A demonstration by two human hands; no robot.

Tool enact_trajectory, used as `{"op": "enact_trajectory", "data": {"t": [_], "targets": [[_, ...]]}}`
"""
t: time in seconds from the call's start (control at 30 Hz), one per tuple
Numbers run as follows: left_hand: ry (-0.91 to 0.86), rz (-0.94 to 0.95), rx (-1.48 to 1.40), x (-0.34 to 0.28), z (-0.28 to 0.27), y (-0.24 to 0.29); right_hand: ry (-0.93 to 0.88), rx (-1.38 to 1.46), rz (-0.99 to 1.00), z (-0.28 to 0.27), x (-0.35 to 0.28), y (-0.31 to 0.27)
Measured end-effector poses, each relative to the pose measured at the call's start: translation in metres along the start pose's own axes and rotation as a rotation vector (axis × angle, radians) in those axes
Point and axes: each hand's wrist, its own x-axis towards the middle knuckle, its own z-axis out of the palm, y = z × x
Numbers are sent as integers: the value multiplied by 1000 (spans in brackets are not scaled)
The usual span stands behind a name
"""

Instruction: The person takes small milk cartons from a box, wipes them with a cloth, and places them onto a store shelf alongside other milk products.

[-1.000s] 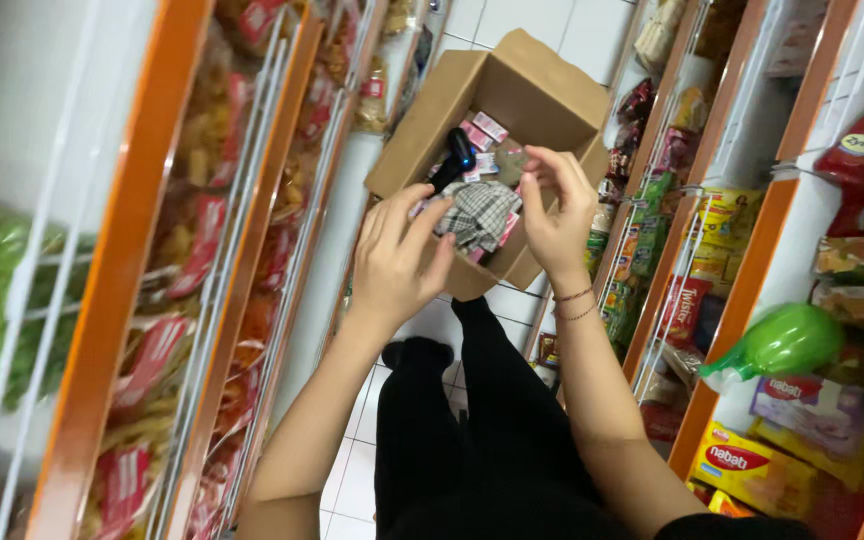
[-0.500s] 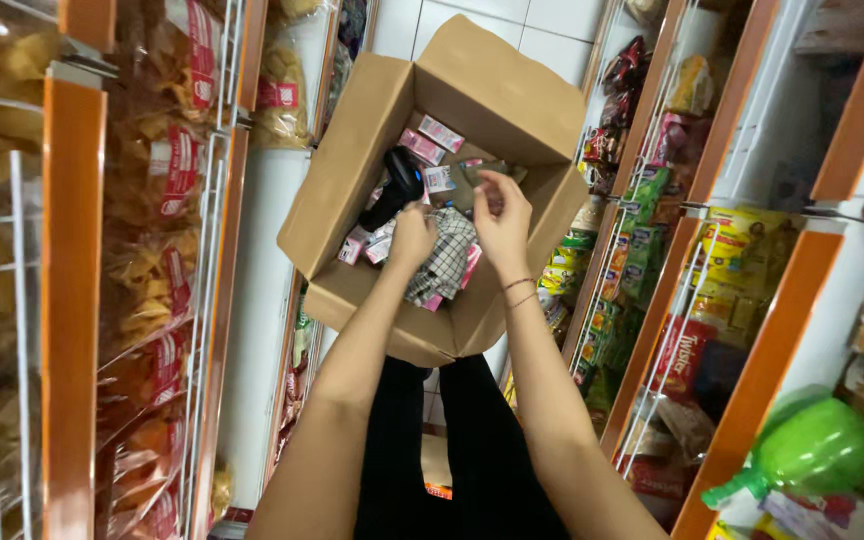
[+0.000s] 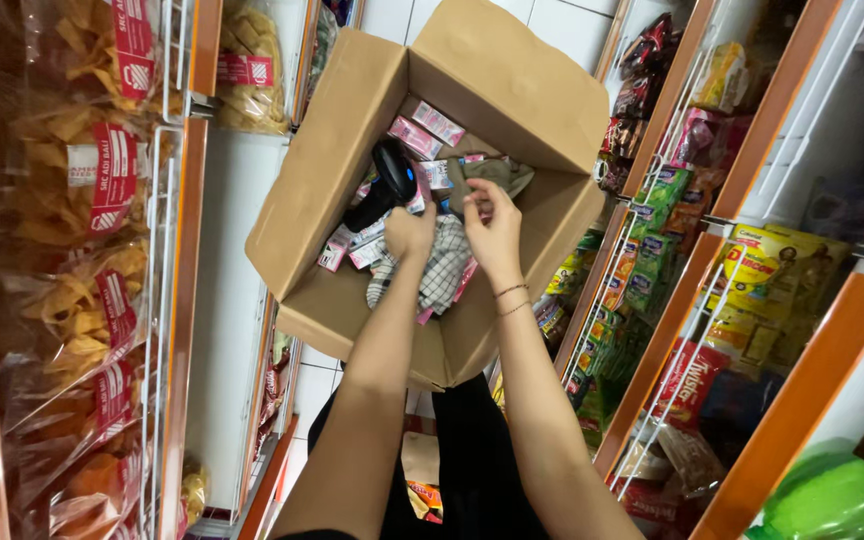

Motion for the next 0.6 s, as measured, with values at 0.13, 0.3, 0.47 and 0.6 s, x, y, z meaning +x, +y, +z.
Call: {"op": "enact_trajectory", "data": {"t": [0.13,0.3,0.47,0.6], "targets": [[-8,25,-226,-5,1,1,-3,0,48,9,2,22],[-225,109,-651,-30,-27,11,80,-150,-6,9,3,37],[-519,331,-877,-67,-104,1,-222,453,461,-22,-7,-24],[-604,559,-894,-113,-208,3,-426,535,331,-55,-31,-130]]}}
